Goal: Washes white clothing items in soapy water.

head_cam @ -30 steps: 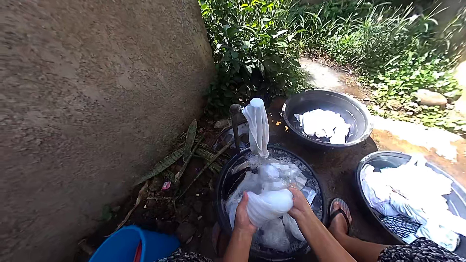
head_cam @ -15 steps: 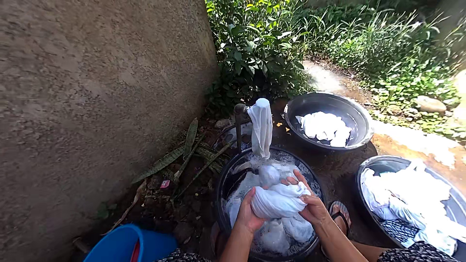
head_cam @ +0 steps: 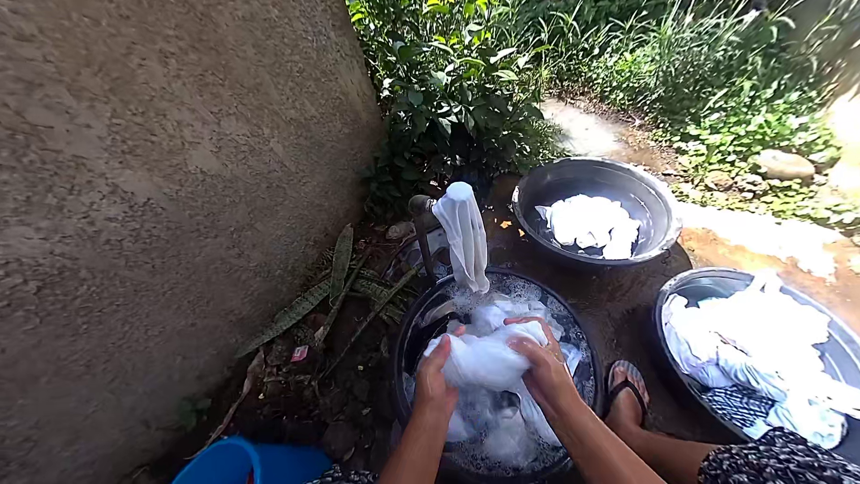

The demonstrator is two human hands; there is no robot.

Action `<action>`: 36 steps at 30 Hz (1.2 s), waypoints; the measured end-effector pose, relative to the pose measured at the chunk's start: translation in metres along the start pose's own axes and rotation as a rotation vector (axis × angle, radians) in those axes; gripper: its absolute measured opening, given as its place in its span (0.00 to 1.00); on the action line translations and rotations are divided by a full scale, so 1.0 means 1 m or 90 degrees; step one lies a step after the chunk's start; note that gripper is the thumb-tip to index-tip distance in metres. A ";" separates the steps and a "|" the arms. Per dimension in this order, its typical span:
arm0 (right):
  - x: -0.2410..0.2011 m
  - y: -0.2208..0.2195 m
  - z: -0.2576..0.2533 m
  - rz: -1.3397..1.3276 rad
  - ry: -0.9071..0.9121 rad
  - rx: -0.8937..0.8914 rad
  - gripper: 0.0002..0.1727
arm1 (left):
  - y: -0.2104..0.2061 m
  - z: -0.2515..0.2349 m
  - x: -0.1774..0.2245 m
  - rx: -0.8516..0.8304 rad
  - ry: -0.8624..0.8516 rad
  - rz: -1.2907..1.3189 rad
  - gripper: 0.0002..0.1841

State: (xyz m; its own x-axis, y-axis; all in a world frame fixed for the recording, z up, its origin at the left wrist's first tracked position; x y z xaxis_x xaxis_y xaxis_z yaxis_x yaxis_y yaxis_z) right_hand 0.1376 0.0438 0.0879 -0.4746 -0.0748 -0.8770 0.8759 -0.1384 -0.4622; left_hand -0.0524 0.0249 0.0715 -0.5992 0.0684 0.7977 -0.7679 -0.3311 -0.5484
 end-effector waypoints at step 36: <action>0.181 -0.078 0.099 1.024 -0.303 -0.896 0.19 | -0.061 -0.016 -0.165 -0.688 0.264 -1.174 0.23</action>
State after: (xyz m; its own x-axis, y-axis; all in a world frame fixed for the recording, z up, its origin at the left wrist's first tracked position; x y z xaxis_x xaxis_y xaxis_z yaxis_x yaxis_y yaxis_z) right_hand -0.0253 -0.0564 -0.0220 0.7322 0.4428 -0.5175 -0.1953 0.8644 0.4633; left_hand 0.0899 0.0491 -0.0304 0.8724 -0.2071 0.4427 -0.0838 0.8290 0.5529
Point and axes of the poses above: each hand's wrist, its own z-axis away from the middle knuckle, its own y-axis out of the back of the hand, x = y × z, the point moved 10 cm from there along -z, towards the middle knuckle, and after that the axes turned 2 degrees about z, right-handed, at the moved point
